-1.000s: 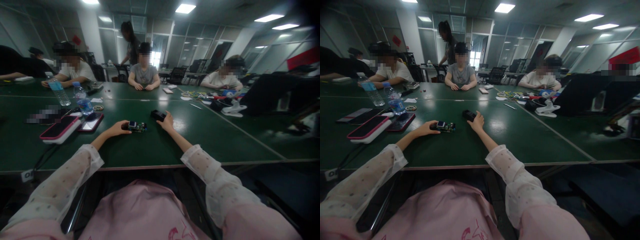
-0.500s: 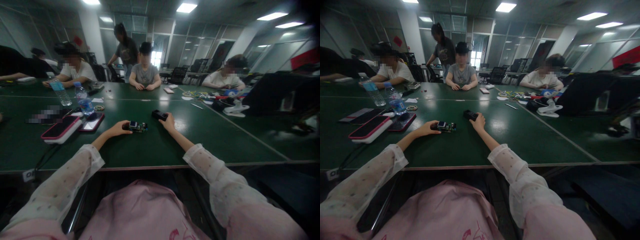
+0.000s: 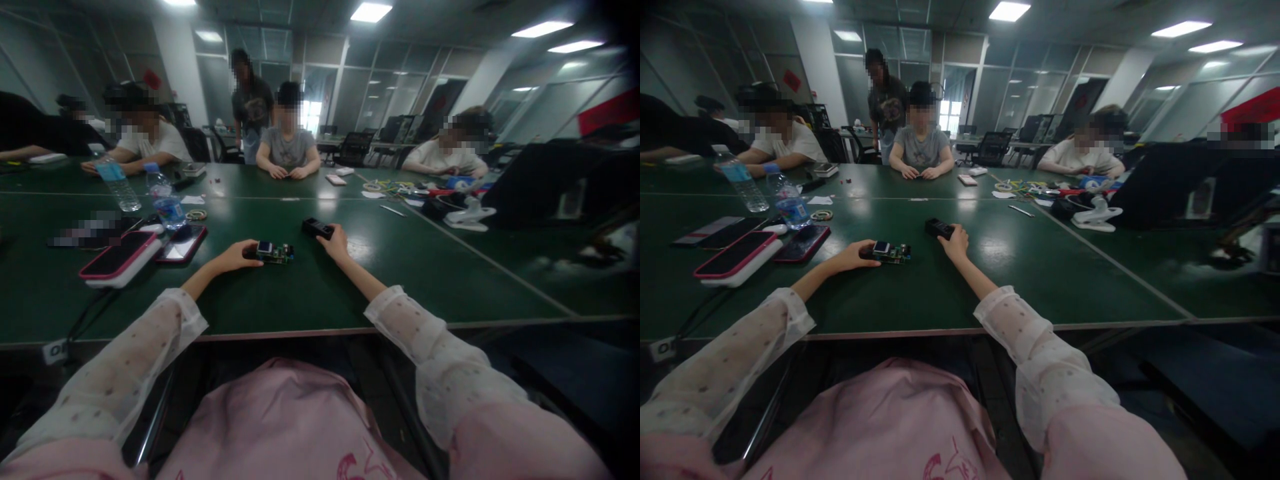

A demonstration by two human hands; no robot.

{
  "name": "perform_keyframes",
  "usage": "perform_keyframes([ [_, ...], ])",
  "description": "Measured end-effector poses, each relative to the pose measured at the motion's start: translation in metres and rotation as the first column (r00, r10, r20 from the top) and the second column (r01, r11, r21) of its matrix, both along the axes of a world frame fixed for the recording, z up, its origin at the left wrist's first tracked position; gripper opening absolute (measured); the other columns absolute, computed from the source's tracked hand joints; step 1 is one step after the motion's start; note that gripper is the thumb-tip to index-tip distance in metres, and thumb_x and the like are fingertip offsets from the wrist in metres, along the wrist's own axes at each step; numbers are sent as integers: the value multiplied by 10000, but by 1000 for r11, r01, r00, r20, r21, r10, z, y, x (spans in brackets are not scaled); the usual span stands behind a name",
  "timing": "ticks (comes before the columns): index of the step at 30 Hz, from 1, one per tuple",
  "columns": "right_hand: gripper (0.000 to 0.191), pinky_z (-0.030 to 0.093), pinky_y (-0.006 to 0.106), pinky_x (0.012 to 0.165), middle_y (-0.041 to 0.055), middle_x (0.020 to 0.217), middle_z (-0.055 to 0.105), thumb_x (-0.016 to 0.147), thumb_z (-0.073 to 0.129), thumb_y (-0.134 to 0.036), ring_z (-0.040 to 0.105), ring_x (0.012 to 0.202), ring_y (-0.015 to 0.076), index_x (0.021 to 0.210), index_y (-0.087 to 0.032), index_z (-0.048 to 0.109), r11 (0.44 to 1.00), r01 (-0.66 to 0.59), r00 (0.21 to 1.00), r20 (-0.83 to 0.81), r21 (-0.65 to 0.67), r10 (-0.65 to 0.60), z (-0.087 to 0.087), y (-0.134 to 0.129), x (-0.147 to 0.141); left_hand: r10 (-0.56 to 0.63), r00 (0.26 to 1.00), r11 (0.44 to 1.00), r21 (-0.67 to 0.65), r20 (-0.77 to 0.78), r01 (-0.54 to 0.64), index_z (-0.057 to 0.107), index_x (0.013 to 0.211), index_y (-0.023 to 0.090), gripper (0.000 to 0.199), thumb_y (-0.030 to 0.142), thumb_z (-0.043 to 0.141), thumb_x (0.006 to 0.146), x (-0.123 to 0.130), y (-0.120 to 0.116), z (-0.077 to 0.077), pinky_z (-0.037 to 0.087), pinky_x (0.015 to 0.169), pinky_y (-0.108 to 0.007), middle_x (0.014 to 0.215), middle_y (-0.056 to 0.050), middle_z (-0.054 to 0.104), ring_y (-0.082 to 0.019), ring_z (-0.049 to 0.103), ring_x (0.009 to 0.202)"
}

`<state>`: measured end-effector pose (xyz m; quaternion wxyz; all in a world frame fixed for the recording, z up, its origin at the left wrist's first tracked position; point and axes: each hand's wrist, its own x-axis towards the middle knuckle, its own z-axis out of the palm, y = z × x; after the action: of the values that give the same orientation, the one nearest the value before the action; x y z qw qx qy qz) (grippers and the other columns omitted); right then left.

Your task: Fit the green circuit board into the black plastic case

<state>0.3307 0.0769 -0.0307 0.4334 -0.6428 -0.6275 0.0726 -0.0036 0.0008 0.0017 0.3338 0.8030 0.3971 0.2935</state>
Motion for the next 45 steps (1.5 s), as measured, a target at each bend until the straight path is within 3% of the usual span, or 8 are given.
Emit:
perform_keyframes([
  [11,521,439,479,915,138,1163,575,692,712,-297,538,1105,307,1152,-183,495,1000,-6,1000,4,13,6,-2,2,2,8,1000,1000,4,-14,-8,568,1206,188,573,375,749,695,1,-1,0,417,1012,-430,1209,-80,630,-245,585,1131],
  [17,499,441,471,932,146,1138,601,715,690,-312,566,1065,294,1147,-152,498,990,-54,995,-76,130,64,4,1,1,1,1000,1000,-14,2,-1,567,1194,182,564,362,756,695,1,-3,2,422,1012,-419,1196,-76,634,-236,593,1115],
  [20,523,457,453,932,144,1154,601,745,666,-374,579,1066,278,1178,-158,468,972,-125,971,-175,197,161,14,-6,-7,2,1000,1000,-13,-2,-2,569,1187,185,551,360,753,699,2,-4,3,424,1009,-419,1196,-75,633,-237,591,1117],
  [25,581,492,407,914,118,1156,594,756,660,-493,600,1050,248,1202,-189,446,872,-421,838,-261,248,479,33,-36,-33,24,999,1000,12,-24,-24,573,1178,185,562,385,764,688,1,-1,2,433,999,-428,1182,-77,635,-248,593,1111],
  [30,558,517,401,882,94,1152,580,759,681,-491,590,1053,242,1197,-214,474,744,-627,720,-195,230,667,40,-65,-55,23,1000,1000,6,-3,-23,566,1186,169,578,393,764,692,1,2,-3,438,995,-435,1186,-95,636,-256,594,1112],
  [40,504,512,404,875,90,1140,581,780,690,-384,591,1044,238,1205,-216,475,646,-745,647,-56,170,761,35,-73,-58,77,995,997,15,-59,-76,539,1222,155,639,417,765,685,0,2,-3,438,993,-466,1198,-114,630,-283,594,1110],
  [45,516,481,424,905,103,1154,578,771,699,-375,582,1057,253,1199,-193,473,638,-767,641,31,67,767,33,-74,-58,74,997,997,32,-6,-73,422,1332,156,810,400,793,655,1,1,-4,408,1041,-465,1290,-129,569,-280,558,1176],
])
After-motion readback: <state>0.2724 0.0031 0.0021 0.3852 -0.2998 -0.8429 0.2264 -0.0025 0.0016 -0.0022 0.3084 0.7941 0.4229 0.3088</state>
